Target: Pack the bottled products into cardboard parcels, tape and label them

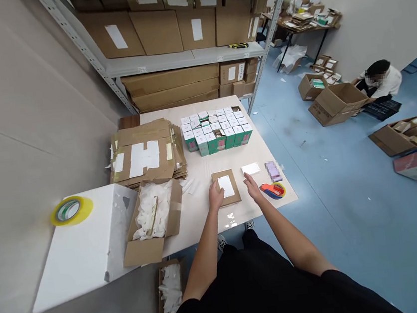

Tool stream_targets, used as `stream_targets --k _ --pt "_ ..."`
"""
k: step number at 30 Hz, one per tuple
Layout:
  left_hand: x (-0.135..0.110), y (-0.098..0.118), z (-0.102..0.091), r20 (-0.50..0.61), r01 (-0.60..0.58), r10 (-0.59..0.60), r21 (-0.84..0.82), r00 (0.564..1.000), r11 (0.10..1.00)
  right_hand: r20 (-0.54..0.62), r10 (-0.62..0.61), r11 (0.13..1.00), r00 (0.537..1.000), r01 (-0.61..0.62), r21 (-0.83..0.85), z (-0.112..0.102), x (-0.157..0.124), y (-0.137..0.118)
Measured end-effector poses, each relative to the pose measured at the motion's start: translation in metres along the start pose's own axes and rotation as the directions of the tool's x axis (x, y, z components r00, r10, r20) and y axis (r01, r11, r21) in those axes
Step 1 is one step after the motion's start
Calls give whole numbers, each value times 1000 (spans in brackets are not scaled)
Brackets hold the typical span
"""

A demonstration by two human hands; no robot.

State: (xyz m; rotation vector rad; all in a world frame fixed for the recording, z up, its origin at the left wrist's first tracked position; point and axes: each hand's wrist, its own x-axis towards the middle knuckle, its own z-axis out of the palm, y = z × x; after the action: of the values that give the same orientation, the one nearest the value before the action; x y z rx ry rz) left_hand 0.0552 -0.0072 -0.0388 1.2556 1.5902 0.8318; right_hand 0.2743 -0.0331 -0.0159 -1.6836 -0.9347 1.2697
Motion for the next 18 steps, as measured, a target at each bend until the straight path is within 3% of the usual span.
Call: stream_targets --k 5,8,11,14,18 --pt "27 67 39 24 -127 130 -108 991 986 9 -146 989 989 146 -34 -42 30 -28" --pt "42 86 71 56 -99 105 -111 993 989 -6 -182 979 983 180 -94 -69 54 -31" --pt "61 87 106 94 -16 21 -50 995 999 -7 -168 966 986 164 -198 -96 85 -22" --pt "82 77 142 132 85 -91 56 987 995 25 -74 933 997 78 -352 -117 119 -3" --pt "107 58 185 165 180 -224 248 960 952 120 82 826 989 0 -564 -128 155 30"
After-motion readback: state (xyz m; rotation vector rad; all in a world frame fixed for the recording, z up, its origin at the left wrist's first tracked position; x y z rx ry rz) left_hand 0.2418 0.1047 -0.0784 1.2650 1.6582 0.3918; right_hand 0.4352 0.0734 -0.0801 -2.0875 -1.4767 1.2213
